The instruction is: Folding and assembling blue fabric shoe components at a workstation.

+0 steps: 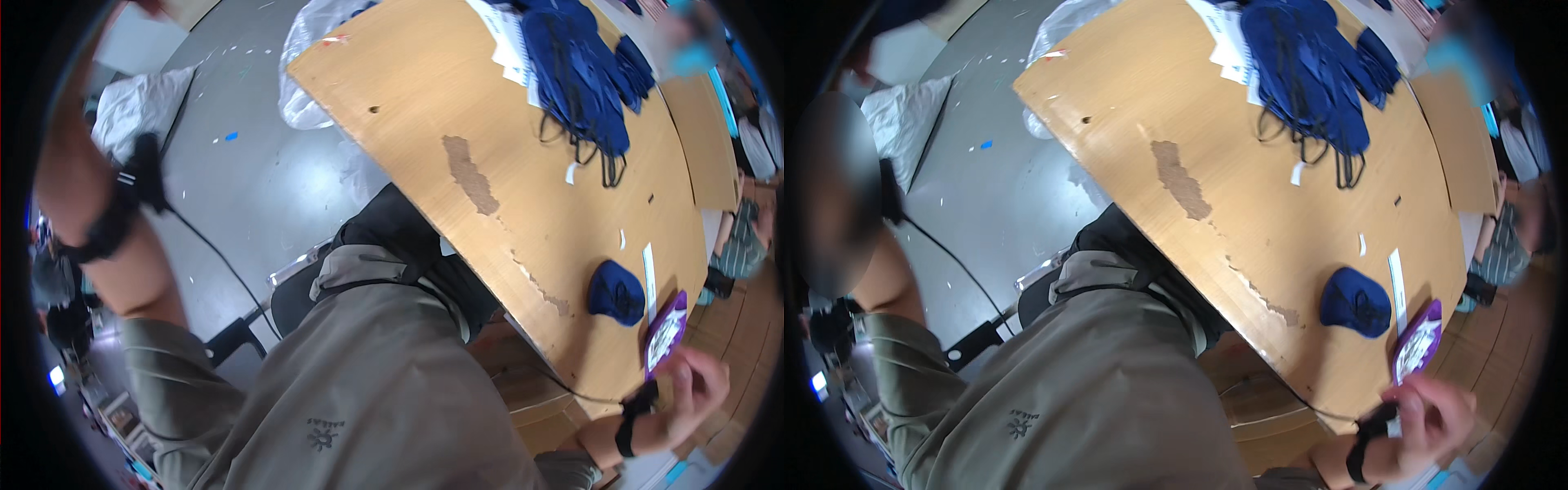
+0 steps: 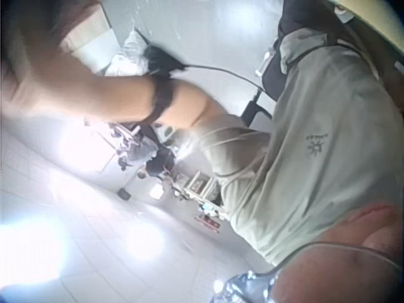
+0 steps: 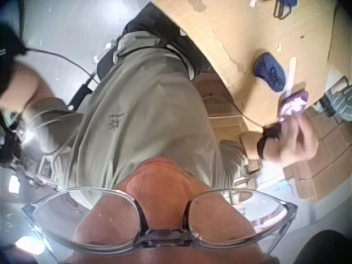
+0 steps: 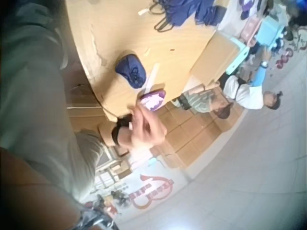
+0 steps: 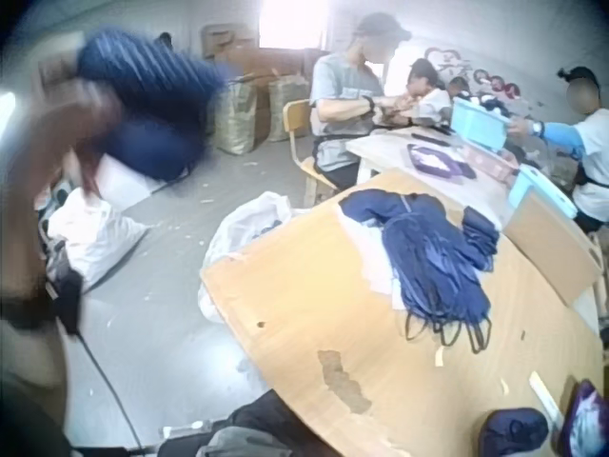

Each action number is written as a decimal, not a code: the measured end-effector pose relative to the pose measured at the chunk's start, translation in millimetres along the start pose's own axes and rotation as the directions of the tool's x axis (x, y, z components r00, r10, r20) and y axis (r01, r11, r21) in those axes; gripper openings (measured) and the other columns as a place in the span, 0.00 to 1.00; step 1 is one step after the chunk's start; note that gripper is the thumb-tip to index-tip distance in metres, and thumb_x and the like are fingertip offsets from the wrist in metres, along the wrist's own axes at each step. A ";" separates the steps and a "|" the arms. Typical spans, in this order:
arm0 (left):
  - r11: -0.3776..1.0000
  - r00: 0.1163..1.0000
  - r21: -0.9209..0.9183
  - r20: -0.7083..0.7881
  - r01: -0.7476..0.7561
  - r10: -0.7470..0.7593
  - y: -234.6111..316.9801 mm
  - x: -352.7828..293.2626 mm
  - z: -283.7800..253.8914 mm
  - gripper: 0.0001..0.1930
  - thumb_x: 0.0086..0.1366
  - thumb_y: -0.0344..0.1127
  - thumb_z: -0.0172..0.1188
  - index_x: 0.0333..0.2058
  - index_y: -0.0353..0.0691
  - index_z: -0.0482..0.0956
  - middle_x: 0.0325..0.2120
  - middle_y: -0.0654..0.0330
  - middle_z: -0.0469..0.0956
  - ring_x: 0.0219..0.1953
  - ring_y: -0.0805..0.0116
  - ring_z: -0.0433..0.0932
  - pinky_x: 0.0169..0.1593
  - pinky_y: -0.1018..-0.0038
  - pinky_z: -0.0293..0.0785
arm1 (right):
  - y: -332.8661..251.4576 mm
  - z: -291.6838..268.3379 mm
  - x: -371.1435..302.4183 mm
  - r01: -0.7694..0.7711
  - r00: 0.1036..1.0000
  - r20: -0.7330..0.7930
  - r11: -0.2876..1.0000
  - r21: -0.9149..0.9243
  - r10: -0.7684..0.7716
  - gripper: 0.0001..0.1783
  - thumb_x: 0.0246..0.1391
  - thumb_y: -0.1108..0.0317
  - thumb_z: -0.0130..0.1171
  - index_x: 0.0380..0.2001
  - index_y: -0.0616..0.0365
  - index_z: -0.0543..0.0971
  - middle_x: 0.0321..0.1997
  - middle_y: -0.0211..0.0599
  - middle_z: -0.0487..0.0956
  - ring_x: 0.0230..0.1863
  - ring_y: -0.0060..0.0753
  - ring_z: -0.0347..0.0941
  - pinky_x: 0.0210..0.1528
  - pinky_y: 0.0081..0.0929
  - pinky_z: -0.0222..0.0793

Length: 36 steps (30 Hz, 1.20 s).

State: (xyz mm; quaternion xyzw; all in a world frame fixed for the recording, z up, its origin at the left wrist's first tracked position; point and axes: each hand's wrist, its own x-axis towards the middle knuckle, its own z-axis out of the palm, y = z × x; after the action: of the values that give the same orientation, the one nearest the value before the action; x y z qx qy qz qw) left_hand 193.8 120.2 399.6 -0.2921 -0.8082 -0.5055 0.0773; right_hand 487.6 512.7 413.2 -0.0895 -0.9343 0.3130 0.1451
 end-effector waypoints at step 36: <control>0.557 0.839 -0.752 0.517 0.353 0.167 11.5 9.3 267.6 0.11 0.59 0.17 0.59 0.42 0.26 0.79 0.35 0.56 0.79 0.24 0.75 0.79 0.22 0.81 0.77 | 53.4 148.6 78.9 0.272 0.888 -0.446 0.909 0.315 -0.111 0.14 0.44 0.70 0.74 0.37 0.59 0.86 0.40 0.41 0.84 0.38 0.34 0.83 0.39 0.26 0.77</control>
State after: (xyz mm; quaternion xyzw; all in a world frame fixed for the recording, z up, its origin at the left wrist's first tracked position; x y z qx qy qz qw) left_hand 238.1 358.3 284.8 -0.3764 -0.4784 -0.7241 -0.3244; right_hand 368.7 492.0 284.4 -0.0310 -0.8098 0.4403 0.3865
